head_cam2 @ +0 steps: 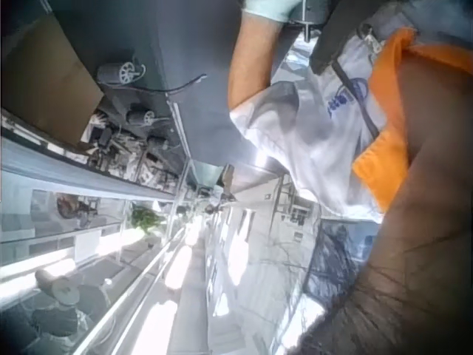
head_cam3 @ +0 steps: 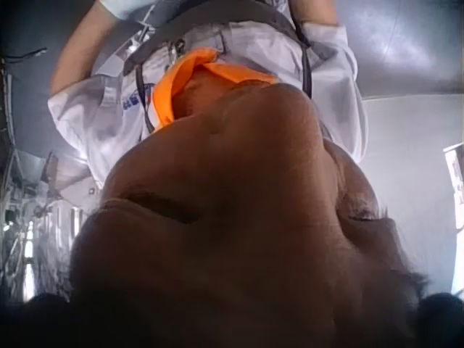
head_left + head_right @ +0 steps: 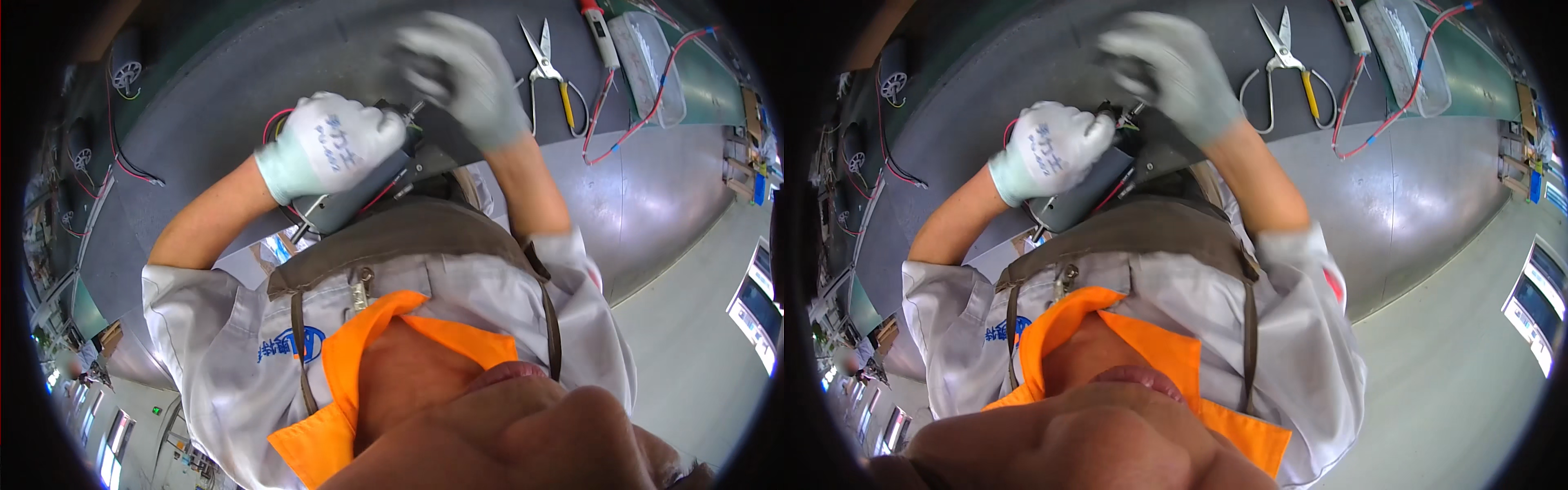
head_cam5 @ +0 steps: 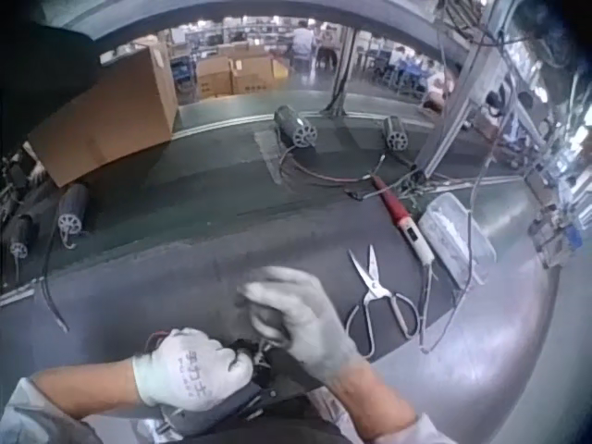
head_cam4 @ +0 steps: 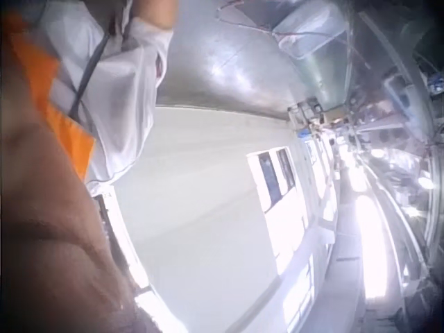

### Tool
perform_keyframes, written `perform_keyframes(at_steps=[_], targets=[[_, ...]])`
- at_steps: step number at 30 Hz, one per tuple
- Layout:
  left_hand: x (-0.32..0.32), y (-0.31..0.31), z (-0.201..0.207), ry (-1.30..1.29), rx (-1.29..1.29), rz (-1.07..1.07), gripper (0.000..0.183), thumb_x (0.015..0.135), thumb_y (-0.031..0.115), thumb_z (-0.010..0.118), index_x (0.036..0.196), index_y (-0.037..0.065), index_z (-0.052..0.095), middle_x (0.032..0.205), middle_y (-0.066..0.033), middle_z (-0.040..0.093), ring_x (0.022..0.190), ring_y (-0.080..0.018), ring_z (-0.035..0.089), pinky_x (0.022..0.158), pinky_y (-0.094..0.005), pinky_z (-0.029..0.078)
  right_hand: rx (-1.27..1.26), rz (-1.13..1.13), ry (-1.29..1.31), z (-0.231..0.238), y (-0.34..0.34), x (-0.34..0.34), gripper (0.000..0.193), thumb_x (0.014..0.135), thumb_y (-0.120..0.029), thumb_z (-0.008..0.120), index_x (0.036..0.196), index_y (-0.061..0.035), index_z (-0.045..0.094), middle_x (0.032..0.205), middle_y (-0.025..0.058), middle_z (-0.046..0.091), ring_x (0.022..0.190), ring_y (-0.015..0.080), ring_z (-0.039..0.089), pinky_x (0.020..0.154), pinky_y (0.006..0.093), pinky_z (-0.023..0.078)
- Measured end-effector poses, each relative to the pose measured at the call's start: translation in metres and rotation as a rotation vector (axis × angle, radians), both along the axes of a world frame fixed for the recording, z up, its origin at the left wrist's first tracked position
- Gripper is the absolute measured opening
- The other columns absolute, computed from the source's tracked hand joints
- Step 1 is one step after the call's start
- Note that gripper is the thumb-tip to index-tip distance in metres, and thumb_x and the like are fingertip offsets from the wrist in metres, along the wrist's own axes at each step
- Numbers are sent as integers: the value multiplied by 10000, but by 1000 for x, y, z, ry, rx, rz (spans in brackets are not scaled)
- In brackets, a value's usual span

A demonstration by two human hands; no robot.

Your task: Assembling wire leads and components onto cylindrical electric motors at a factory workstation.

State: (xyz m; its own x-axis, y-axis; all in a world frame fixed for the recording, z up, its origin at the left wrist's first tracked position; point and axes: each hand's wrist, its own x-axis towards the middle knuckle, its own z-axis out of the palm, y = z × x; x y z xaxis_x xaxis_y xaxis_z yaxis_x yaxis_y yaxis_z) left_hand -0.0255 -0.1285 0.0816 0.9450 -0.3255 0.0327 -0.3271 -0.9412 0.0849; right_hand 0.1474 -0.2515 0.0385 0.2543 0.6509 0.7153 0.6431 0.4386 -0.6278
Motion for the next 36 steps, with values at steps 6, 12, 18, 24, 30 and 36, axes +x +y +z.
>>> perform_keyframes(at_steps=[6,12,18,24,30,36], targets=[[-5,-19,9,-98,226,107,310,783,197,617,978,-39,570,708,-80,626,585,-215,655,472,-362,506,-602,271,1040,48,18,6,202,972,-197,636,1015,-5,682,815,-3,657,677,78,594,578,218,436],[4,-2,15,34,21,290,348,881,381,669,1083,102,615,802,-81,571,773,-258,636,644,-395,516,-965,-1035,-349,0,-110,53,538,872,-357,730,1272,-21,598,996,252,680,960,411,649,854,478,515],[58,25,-16,82,-703,187,369,931,361,658,1039,10,692,966,-110,692,899,-266,640,773,-361,511,-904,-759,-392,-14,-165,-16,651,846,-19,649,1455,-36,420,1361,296,498,1194,439,530,1001,502,444],[42,50,-27,189,-1716,123,312,1033,204,508,1109,-48,674,1057,-86,697,953,-164,654,880,-317,523,-833,-578,203,-13,-179,10,653,802,90,582,1437,-7,466,1288,220,593,1139,331,595,970,381,489],[44,43,-22,520,-2244,539,380,1050,306,521,1155,-39,641,1053,-115,686,961,-204,668,846,-355,567,-1067,-105,347,33,-132,29,549,900,-175,707,1382,8,519,1260,189,634,1100,327,647,983,376,490],[43,37,-15,473,-2236,564,371,1058,297,505,1141,-38,642,1026,-108,679,941,-191,662,832,-341,563,-1094,108,-142,60,-88,10,684,867,-427,747,1340,22,540,1190,265,639,1097,411,634,929,419,510]])
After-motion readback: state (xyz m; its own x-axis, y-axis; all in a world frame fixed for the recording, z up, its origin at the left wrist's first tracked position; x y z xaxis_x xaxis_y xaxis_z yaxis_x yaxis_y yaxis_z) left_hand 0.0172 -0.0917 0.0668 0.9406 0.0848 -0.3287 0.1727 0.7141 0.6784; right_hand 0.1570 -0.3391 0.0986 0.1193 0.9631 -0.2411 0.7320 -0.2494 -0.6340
